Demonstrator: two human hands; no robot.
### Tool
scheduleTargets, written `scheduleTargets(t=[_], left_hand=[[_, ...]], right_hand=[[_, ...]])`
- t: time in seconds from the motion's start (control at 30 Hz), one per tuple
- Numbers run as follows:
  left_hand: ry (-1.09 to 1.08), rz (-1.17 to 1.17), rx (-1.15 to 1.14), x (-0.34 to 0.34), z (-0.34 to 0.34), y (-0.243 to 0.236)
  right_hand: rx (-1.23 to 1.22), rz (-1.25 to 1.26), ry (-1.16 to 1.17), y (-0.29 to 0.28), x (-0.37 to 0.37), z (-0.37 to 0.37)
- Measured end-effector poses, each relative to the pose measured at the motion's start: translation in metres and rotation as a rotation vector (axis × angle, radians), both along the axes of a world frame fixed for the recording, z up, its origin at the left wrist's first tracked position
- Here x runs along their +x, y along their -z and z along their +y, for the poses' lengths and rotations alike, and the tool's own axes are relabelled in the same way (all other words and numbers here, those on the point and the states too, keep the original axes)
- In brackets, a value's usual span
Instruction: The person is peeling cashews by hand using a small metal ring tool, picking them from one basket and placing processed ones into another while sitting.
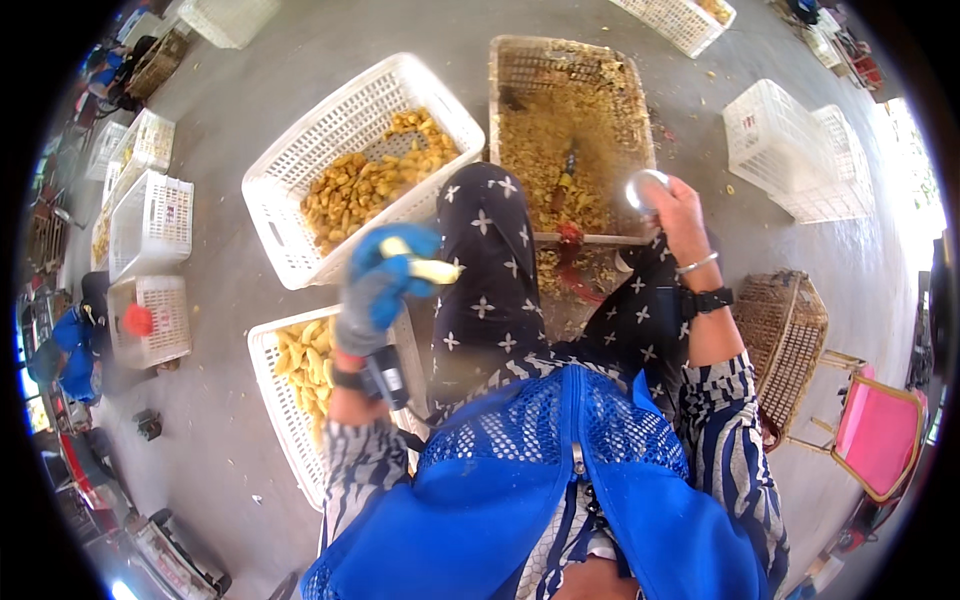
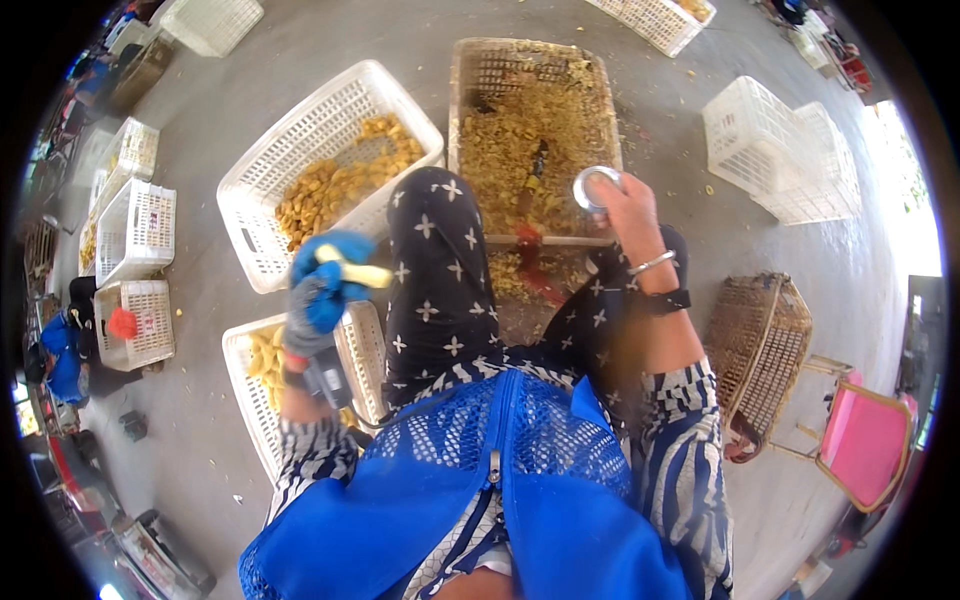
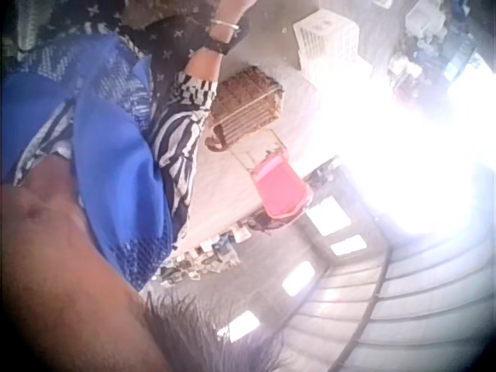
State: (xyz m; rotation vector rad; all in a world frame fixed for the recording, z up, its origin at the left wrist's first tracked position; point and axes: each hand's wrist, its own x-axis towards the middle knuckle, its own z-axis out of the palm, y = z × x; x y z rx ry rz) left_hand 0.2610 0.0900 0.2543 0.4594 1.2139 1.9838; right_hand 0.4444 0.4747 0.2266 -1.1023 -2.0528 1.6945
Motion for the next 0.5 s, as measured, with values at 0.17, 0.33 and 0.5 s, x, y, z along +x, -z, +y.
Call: scheduleTargets(t=[0.17,0.33,0.5], left_hand=[[-0.106,0.194,-0.756,-0.047,-0.133,0.033],[0.284,0.501,-1.662,-0.043,-0.192,0.068],[-0.087,0.702,-1.406,-0.080,-0.130,0.114]], right_hand=[[-0.150,0.173,0.173,0.019,-0.002,0.025],[-0.175,0.169,0.297,0.046,-0.014,0.033],[-0.123,0.120,0.380,0.053,-0.023,0.040]])
